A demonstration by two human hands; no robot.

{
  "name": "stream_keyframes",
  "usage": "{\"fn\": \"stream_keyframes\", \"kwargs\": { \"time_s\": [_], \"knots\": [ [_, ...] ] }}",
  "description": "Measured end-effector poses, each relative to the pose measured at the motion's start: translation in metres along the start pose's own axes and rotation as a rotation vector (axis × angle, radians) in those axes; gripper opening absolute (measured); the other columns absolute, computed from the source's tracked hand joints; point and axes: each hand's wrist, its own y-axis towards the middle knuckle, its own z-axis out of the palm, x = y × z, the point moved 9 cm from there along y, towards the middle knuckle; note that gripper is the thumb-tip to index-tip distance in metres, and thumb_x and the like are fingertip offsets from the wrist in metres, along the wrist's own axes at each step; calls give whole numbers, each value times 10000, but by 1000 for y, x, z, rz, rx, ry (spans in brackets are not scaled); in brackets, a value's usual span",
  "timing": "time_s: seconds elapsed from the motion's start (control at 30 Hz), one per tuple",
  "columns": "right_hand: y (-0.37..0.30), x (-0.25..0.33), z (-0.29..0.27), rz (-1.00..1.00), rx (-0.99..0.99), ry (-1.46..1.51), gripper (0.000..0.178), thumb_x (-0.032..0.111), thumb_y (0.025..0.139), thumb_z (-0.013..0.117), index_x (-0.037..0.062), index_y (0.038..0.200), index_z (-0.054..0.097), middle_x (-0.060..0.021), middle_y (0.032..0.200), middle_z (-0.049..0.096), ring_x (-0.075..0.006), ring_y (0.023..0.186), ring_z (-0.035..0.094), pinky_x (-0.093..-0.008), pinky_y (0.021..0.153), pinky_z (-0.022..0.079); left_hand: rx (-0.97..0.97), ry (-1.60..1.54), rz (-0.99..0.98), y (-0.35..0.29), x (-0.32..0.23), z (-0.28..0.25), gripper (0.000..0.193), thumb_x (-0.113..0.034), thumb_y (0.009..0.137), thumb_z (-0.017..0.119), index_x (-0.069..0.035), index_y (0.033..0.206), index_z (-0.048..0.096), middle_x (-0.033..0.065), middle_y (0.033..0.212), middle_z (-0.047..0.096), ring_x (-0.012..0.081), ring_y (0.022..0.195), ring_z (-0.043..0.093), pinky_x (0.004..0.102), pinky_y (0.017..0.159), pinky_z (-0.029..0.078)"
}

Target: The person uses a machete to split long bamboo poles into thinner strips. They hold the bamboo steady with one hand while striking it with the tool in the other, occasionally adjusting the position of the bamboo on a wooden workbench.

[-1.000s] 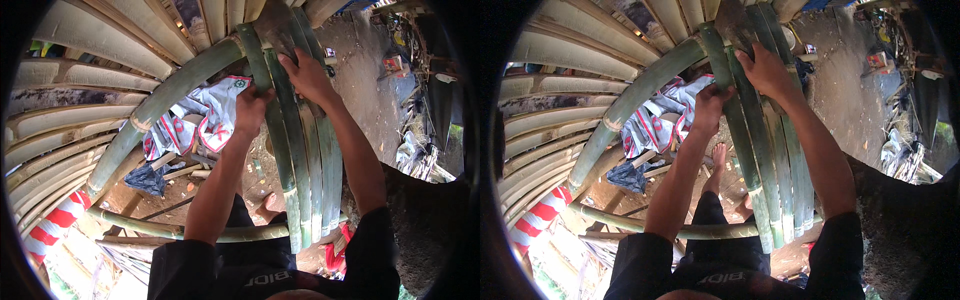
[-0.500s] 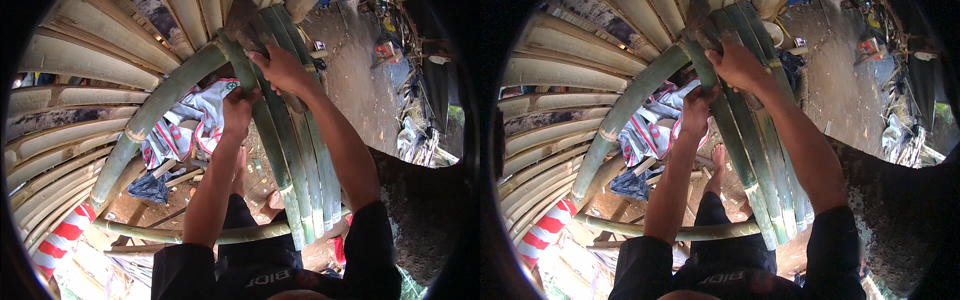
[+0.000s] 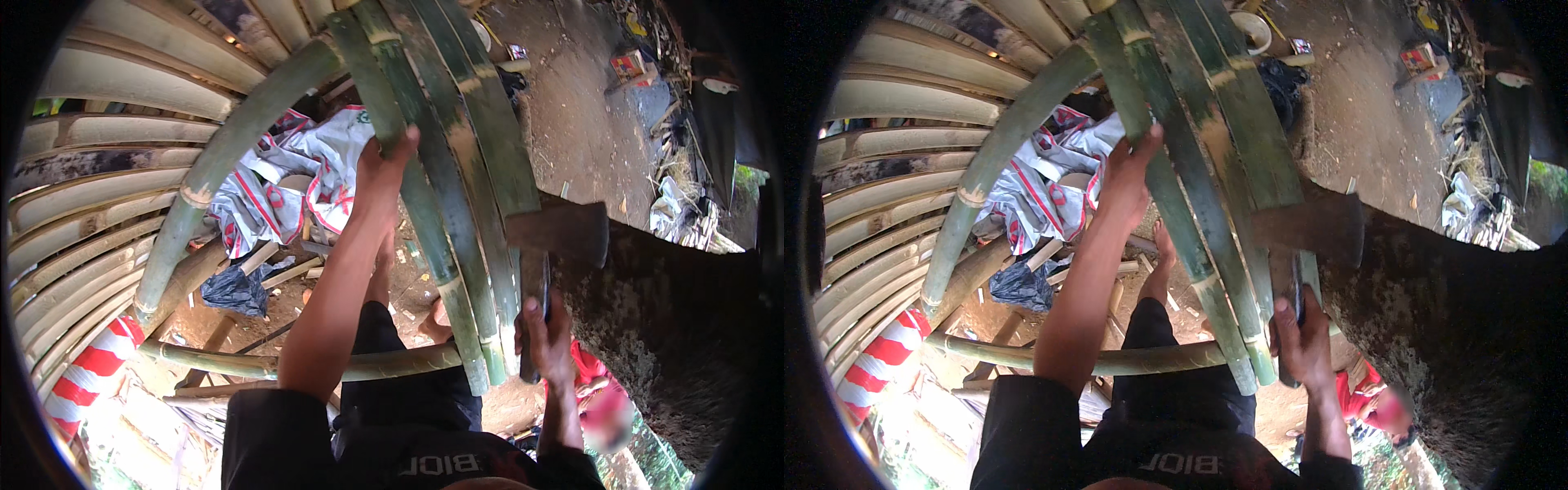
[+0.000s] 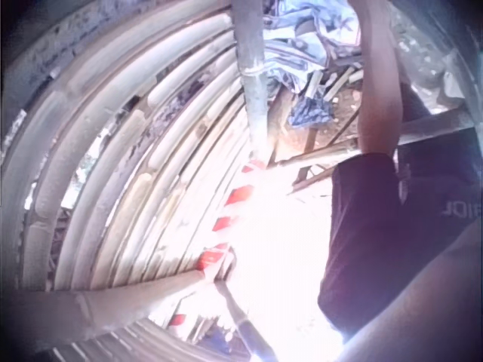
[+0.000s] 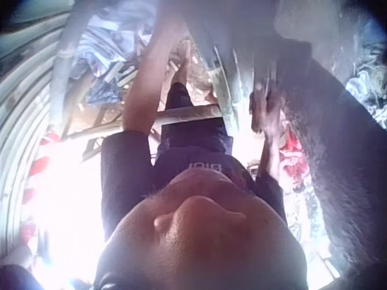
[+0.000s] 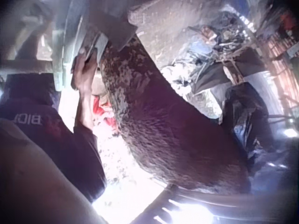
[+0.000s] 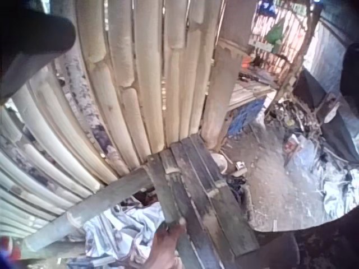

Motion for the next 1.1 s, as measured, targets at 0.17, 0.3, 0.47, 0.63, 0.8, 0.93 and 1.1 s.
{"fn": "stream_keyframes", "kwargs": {
  "time_s": [0.17,0.3,0.47,0.63,0.8,0.93,1.1],
  "knots": [
    [-53,-73,-4,179,-14,110,411,401,977,549,-1,1005,471,-34,601,513,-102,473,505,-253,430,419,-21,287,-17,-25,20,-4,339,-187,854,708,4,1121,627,89,1003,664,195,890,612,357,802,493],
    [-98,-112,-16,166,-15,80,385,382,980,550,0,989,503,-28,608,511,-94,498,509,-245,451,404,-17,106,-75,-9,34,-8,287,-198,844,706,15,1032,661,91,914,679,224,824,629,361,758,510],
    [-172,-159,-49,104,-42,132,362,352,974,575,1,1037,513,-11,608,512,-84,490,485,-232,442,368,178,53,-157,-109,67,21,344,-249,897,672,-31,1155,605,95,1043,676,249,974,647,400,857,523],
    [-261,-239,-94,164,-91,107,323,328,990,551,10,1014,501,-25,602,517,-87,467,489,-228,432,376,220,-8,-178,-195,140,12,234,-138,941,551,-23,1140,595,139,1044,674,265,951,672,420,871,551],
    [-323,-307,-126,193,-151,144,310,338,1001,524,30,985,493,-28,600,522,-92,454,494,-235,419,390,82,200,-215,-182,144,2,245,-125,925,527,12,1119,588,185,1022,668,331,930,667,484,848,551],
    [-367,-338,-141,154,-196,194,325,361,997,532,41,959,491,-19,576,500,-95,436,481,-239,410,384,-249,1062,643,-217,108,-7,595,-379,848,678,55,1224,521,217,1120,605,337,978,611,490,880,493],
    [-388,-362,-151,158,-179,264,304,343,1004,510,62,901,457,-28,585,494,-115,408,483,-244,377,398,-321,793,322,-389,196,-18,584,-329,835,736,68,1199,512,188,1133,553,319,1047,536,442,925,437]
  ]
}}
